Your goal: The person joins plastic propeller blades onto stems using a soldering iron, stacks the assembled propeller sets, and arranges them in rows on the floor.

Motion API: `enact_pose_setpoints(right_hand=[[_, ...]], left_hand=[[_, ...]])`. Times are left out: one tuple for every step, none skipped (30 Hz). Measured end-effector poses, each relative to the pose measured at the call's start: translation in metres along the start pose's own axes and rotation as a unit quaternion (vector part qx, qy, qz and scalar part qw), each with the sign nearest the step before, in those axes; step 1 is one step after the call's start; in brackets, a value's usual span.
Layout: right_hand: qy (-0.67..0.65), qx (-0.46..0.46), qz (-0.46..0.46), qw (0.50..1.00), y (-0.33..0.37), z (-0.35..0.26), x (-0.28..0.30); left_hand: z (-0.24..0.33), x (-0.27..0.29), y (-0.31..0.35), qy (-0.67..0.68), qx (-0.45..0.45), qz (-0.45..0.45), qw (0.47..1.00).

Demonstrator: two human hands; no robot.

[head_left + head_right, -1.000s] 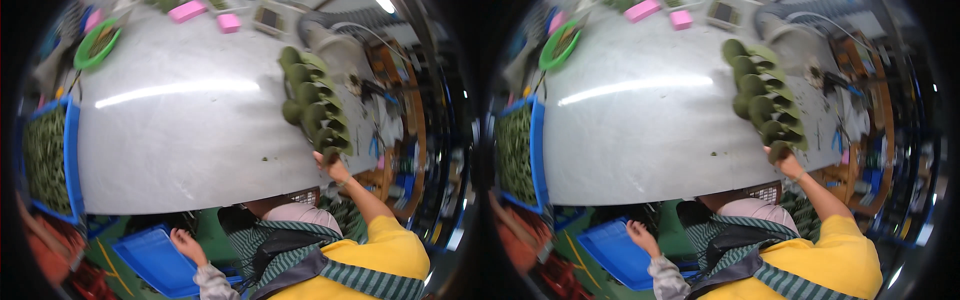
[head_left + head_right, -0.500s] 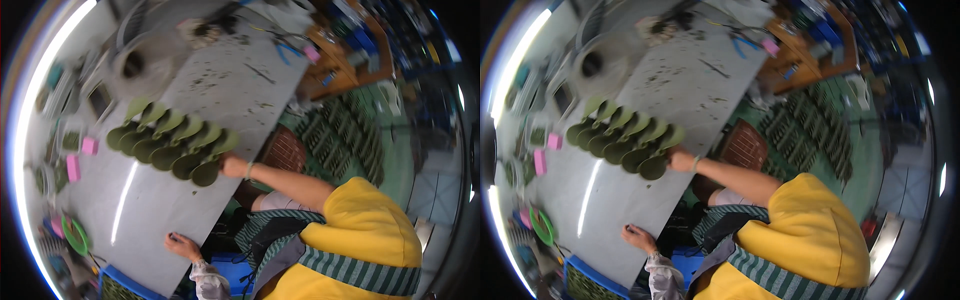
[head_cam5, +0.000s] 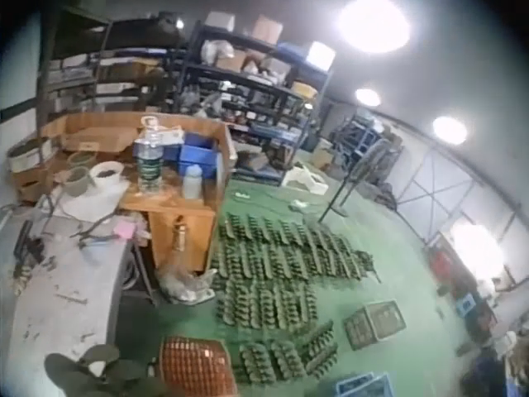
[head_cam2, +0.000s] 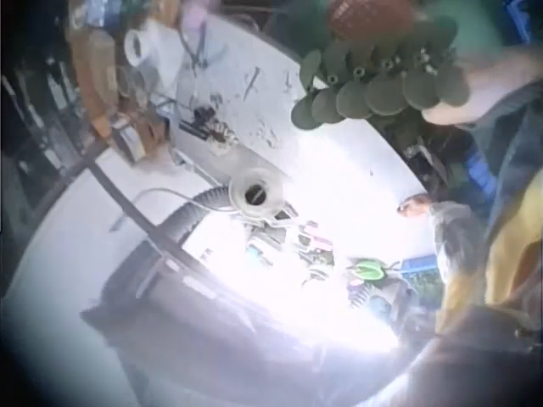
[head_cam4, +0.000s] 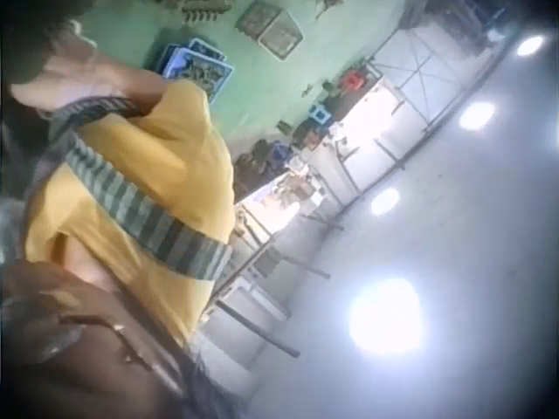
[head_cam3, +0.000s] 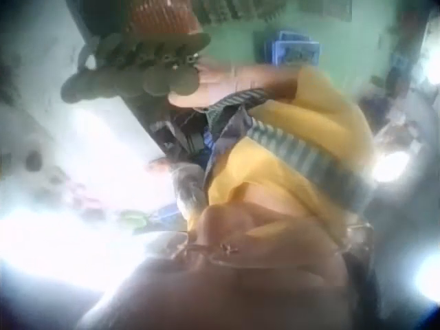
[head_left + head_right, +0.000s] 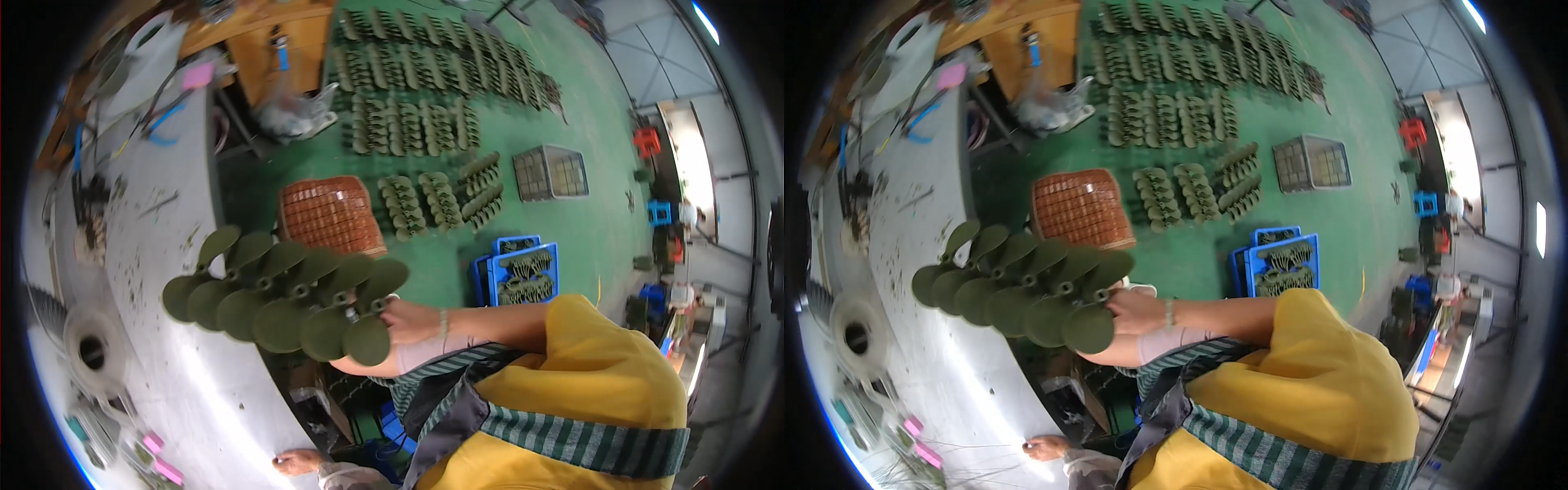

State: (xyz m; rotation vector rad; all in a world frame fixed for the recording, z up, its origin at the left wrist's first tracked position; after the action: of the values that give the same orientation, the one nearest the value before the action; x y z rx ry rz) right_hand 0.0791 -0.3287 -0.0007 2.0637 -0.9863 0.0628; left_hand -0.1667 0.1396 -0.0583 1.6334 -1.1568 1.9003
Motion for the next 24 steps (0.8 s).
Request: enact_pose_setpoints(right_hand=[[0.031, 0.084, 0.079, 0.993, 0.023, 0.013, 0.023], [0.069, 0.156, 0.175, 0.97, 0.053, 0.027, 0.05], [0.258, 0.249, 0.252, 0.899, 0.083, 0.031, 0.069], [0.128, 0.142, 0.243, 0.951, 0.095, 0.056, 0.094], [-0.016, 0.04, 0.224, 0.974, 0.106, 0.079, 0.107], [-0.173, -0.054, 0.226, 0.957, 0.123, 0.103, 0.121], [-0.333, -0.134, 0.217, 0.908, 0.138, 0.126, 0.128], [-0.391, -0.25, 0.153, 0.872, 0.154, 0.158, 0.123], [-0.504, -0.185, 0.192, 0.821, 0.167, 0.196, 0.114], [-0.542, -0.203, 0.217, 0.786, 0.18, 0.211, 0.115], [-0.579, -0.219, 0.241, 0.748, 0.193, 0.225, 0.116], [-0.597, -0.236, 0.26, 0.722, 0.208, 0.241, 0.119], [-0.603, -0.225, 0.277, 0.713, 0.224, 0.256, 0.121], [-0.619, -0.23, 0.288, 0.694, 0.238, 0.273, 0.121], [-0.633, -0.234, 0.299, 0.675, 0.252, 0.288, 0.122], [-0.65, -0.228, 0.318, 0.652, 0.265, 0.299, 0.126], [-0.657, -0.224, 0.32, 0.644, 0.272, 0.305, 0.13], [-0.636, -0.244, 0.332, 0.652, 0.28, 0.314, 0.136], [-0.614, -0.266, 0.346, 0.658, 0.289, 0.324, 0.139], [-0.605, -0.267, 0.361, 0.657, 0.296, 0.335, 0.143], [-0.552, -0.284, 0.388, 0.681, 0.3, 0.344, 0.146], [-0.56, -0.302, 0.351, 0.687, 0.301, 0.351, 0.145], [-0.532, -0.249, 0.389, 0.71, 0.301, 0.348, 0.156], [-0.592, -0.267, 0.301, 0.699, 0.295, 0.331, 0.166]], left_hand=[[-0.011, -0.006, 0.005, -0.025, 0.006, -0.013, 1.0], [-0.007, -0.009, 0.004, -0.02, -0.018, 0.002, 1.0], [-0.006, -0.008, 0.003, -0.02, -0.041, 0.019, 0.999], [-0.001, -0.006, -0.003, -0.031, -0.059, 0.03, 0.997], [0.006, -0.006, -0.005, -0.032, -0.075, 0.041, 0.996], [0.02, -0.006, -0.01, -0.03, -0.09, 0.054, 0.994], [0.028, -0.004, -0.013, -0.023, -0.104, 0.057, 0.993], [0.038, -0.004, -0.015, 0.01, -0.123, 0.054, 0.991], [0.06, -0.008, -0.018, 0.051, -0.146, 0.048, 0.987], [0.071, -0.006, -0.021, 0.08, -0.165, 0.042, 0.982], [0.082, -0.005, -0.025, 0.11, -0.185, 0.036, 0.976], [0.093, -0.003, -0.028, 0.139, -0.203, 0.029, 0.969], [0.108, -0.001, -0.029, 0.168, -0.222, 0.023, 0.96], [0.122, 0.001, -0.028, 0.197, -0.238, 0.017, 0.951], [0.137, 0.004, -0.026, 0.224, -0.253, 0.011, 0.941], [0.155, 0.007, -0.021, 0.251, -0.266, 0.004, 0.931], [0.17, 0.011, -0.016, 0.276, -0.279, -0.003, 0.92], [0.186, 0.015, -0.009, 0.301, -0.293, -0.01, 0.908], [0.205, 0.02, -0.003, 0.327, -0.307, -0.019, 0.894], [0.231, 0.029, 0.005, 0.356, -0.322, -0.033, 0.876], [0.257, 0.039, 0.015, 0.385, -0.337, -0.048, 0.858], [0.306, 0.068, 0.025, 0.416, -0.35, -0.066, 0.837], [0.34, 0.05, 0.048, 0.194, -0.295, -0.386, 0.852], [0.35, 0.039, 0.059, 0.254, -0.286, -0.447, 0.808]])
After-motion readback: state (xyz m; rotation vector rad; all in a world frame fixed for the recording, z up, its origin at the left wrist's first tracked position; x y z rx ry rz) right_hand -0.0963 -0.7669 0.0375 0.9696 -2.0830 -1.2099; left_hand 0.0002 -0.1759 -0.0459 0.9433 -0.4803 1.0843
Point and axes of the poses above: each hand's wrist, its own y-axis away from the middle knuckle, its own x-axis out of the back of the hand, z = x × y, the point moved 7 cm from there along -y, towards the middle knuckle, and after that the axes turned 15 degrees about -x, right-handed, at the moved point
